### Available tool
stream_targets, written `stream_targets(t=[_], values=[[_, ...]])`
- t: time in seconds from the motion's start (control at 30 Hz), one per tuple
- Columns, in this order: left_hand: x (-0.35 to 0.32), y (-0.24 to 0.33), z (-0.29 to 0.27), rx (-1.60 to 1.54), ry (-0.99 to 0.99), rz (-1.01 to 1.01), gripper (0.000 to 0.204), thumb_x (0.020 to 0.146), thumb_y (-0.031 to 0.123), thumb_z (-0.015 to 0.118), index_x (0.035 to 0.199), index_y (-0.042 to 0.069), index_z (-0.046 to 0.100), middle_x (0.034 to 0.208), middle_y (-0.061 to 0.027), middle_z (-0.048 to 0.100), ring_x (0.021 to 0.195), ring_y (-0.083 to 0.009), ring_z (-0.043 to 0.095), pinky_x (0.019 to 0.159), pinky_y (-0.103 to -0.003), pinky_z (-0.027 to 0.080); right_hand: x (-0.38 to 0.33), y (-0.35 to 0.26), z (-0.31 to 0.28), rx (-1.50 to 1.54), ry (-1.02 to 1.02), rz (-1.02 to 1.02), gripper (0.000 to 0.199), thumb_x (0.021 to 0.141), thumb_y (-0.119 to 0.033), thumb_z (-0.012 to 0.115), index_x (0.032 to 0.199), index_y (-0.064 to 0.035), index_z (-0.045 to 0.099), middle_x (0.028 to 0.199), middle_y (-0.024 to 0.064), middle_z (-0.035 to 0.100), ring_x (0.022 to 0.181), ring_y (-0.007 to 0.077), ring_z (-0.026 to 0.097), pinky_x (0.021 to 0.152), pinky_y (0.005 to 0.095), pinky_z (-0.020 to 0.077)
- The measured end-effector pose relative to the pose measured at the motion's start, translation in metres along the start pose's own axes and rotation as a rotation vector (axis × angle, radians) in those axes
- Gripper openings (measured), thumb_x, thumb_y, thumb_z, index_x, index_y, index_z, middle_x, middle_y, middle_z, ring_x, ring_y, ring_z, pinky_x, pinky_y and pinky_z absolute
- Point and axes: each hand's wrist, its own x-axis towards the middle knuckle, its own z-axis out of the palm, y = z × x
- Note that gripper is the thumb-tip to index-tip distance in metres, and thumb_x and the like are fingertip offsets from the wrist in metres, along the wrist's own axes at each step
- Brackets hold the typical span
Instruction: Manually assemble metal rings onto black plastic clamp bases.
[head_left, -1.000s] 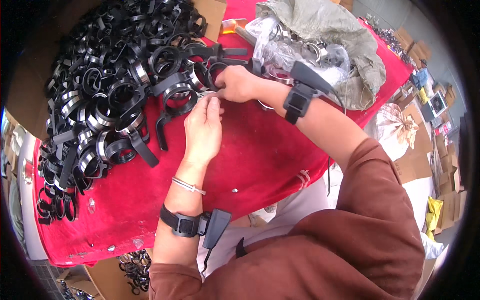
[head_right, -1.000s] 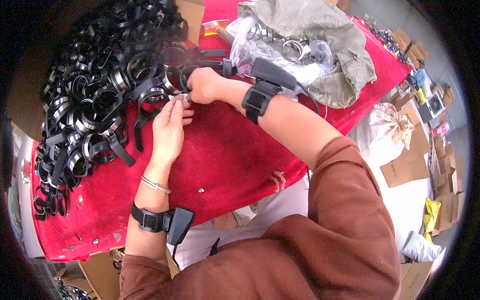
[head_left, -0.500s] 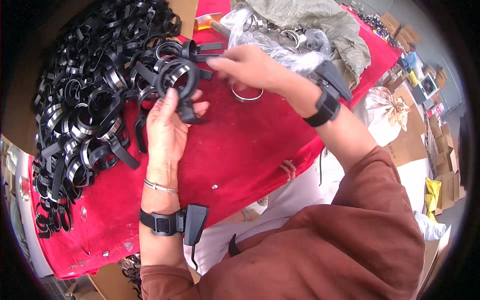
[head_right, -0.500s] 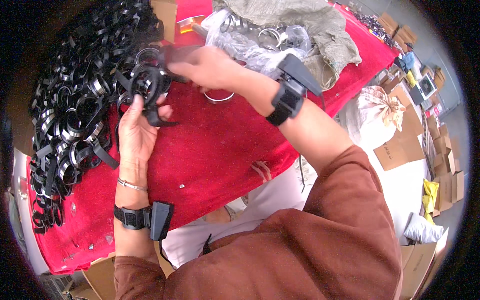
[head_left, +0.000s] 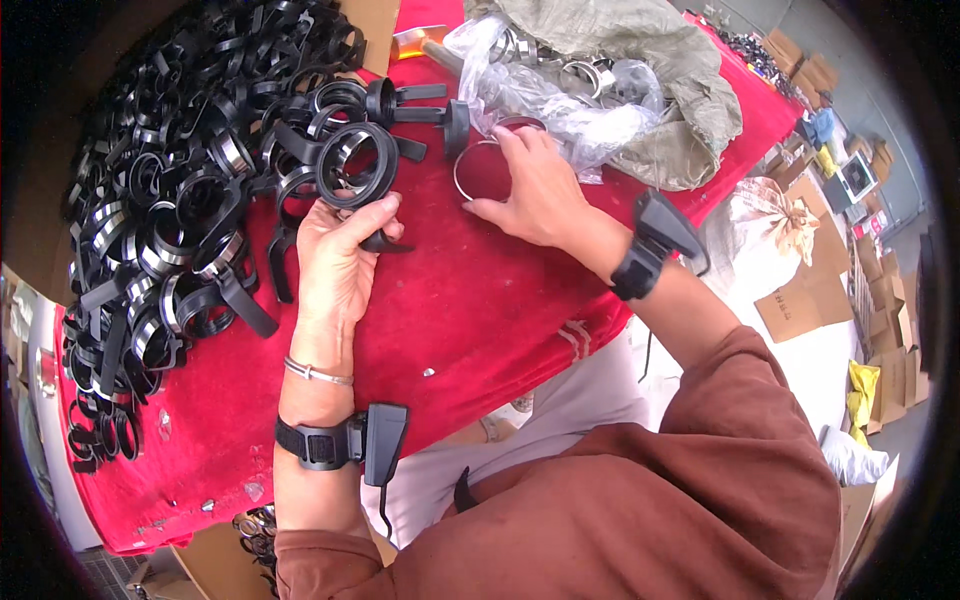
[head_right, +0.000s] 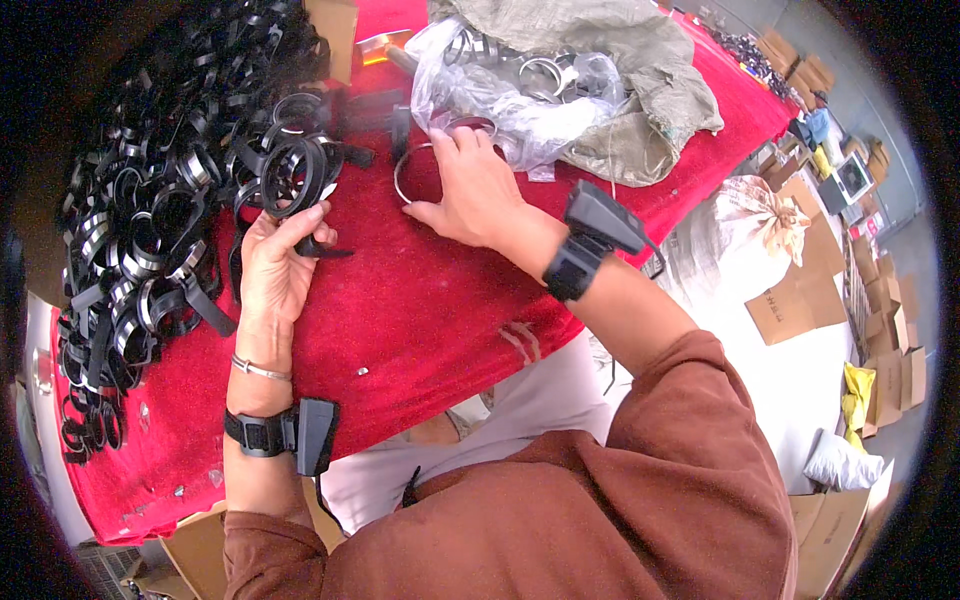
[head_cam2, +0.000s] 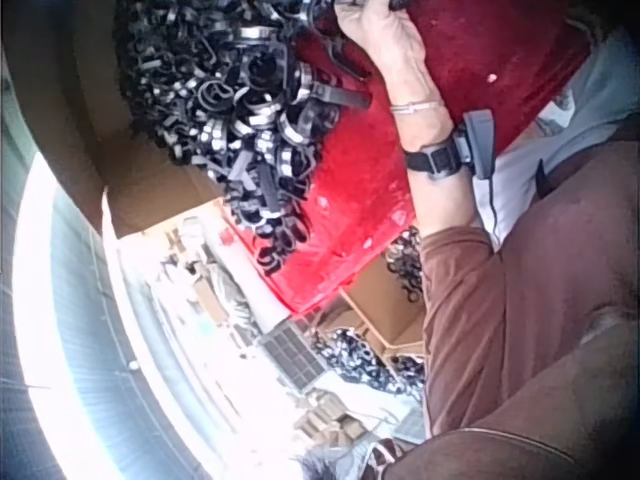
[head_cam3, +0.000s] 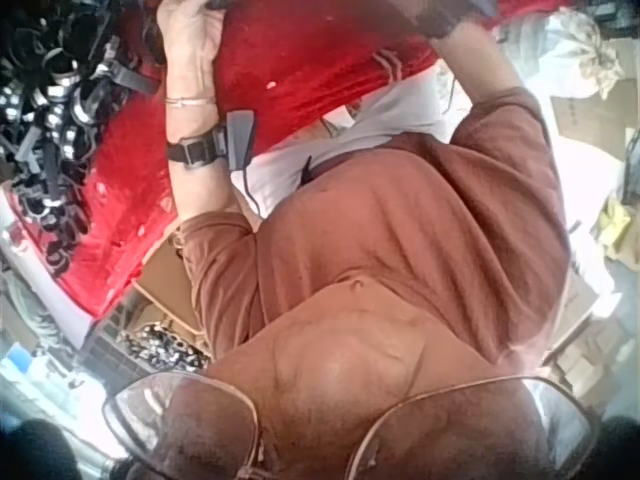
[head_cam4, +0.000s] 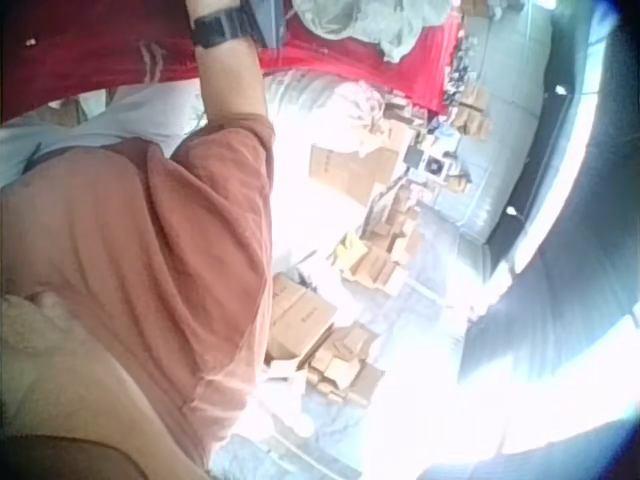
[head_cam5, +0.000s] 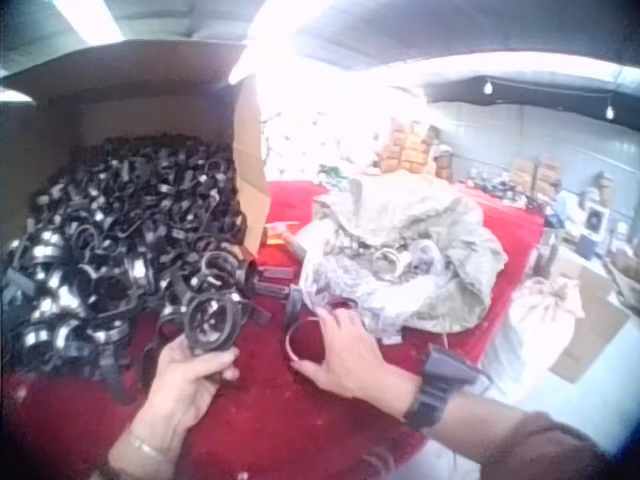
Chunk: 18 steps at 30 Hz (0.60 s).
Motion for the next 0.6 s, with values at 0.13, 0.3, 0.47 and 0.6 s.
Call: stream_targets(t=[0.13, 0.3, 0.47, 0.6], values=[[0.000, 0.001, 0.004, 0.089, -0.029, 0.033, 0.026, 0.077, -0.005, 0.063, 0.101, 0.000, 0.053, 0.096, -0.0156, 0.063, 0.070, -0.0149, 0.058, 0.063, -0.028, 0.048, -0.004, -0.010, -0.014, 0.129, 0.157, -0.289, 0.076, 0.059, -0.022, 0.079, 0.120, 0.0043, 0.043, 0.110, 0.0198, 0.045, 0.095, 0.0341, 0.047, 0.085, 0.0397, 0.0435], [-0.004, 0.000, 0.016, 0.168, -0.054, 0.091, 0.028, 0.075, -0.006, 0.064, 0.100, -0.001, 0.053, 0.092, -0.0137, 0.064, 0.069, -0.0138, 0.060, 0.061, -0.025, 0.050, -0.006, -0.018, -0.019, 0.170, 0.257, -0.451, 0.077, 0.056, -0.017, 0.080, 0.121, 0.0022, 0.043, 0.110, 0.0191, 0.046, 0.095, 0.0348, 0.047, 0.084, 0.0394, 0.0430], [-0.006, -0.004, 0.019, 0.063, -0.085, 0.117, 0.038, 0.073, -0.006, 0.067, 0.099, 0.002, 0.039, 0.087, -0.0151, 0.063, 0.068, -0.0164, 0.063, 0.060, -0.027, 0.052, -0.009, -0.029, -0.020, 0.352, 0.248, -0.318, 0.078, 0.055, -0.017, 0.081, 0.120, 0.0027, 0.043, 0.109, 0.0192, 0.046, 0.096, 0.0338, 0.049, 0.084, 0.0379, 0.0438], [-0.011, -0.003, 0.022, 0.021, -0.103, 0.082, 0.038, 0.074, -0.004, 0.067, 0.099, 0.001, 0.039, 0.084, -0.0144, 0.063, 0.067, -0.0168, 0.063, 0.060, -0.027, 0.053, -0.012, -0.036, -0.018, 0.461, 0.239, -0.184, 0.077, 0.057, -0.020, 0.081, 0.120, 0.0031, 0.043, 0.108, 0.0190, 0.047, 0.095, 0.0323, 0.051, 0.081, 0.0364, 0.0456]])
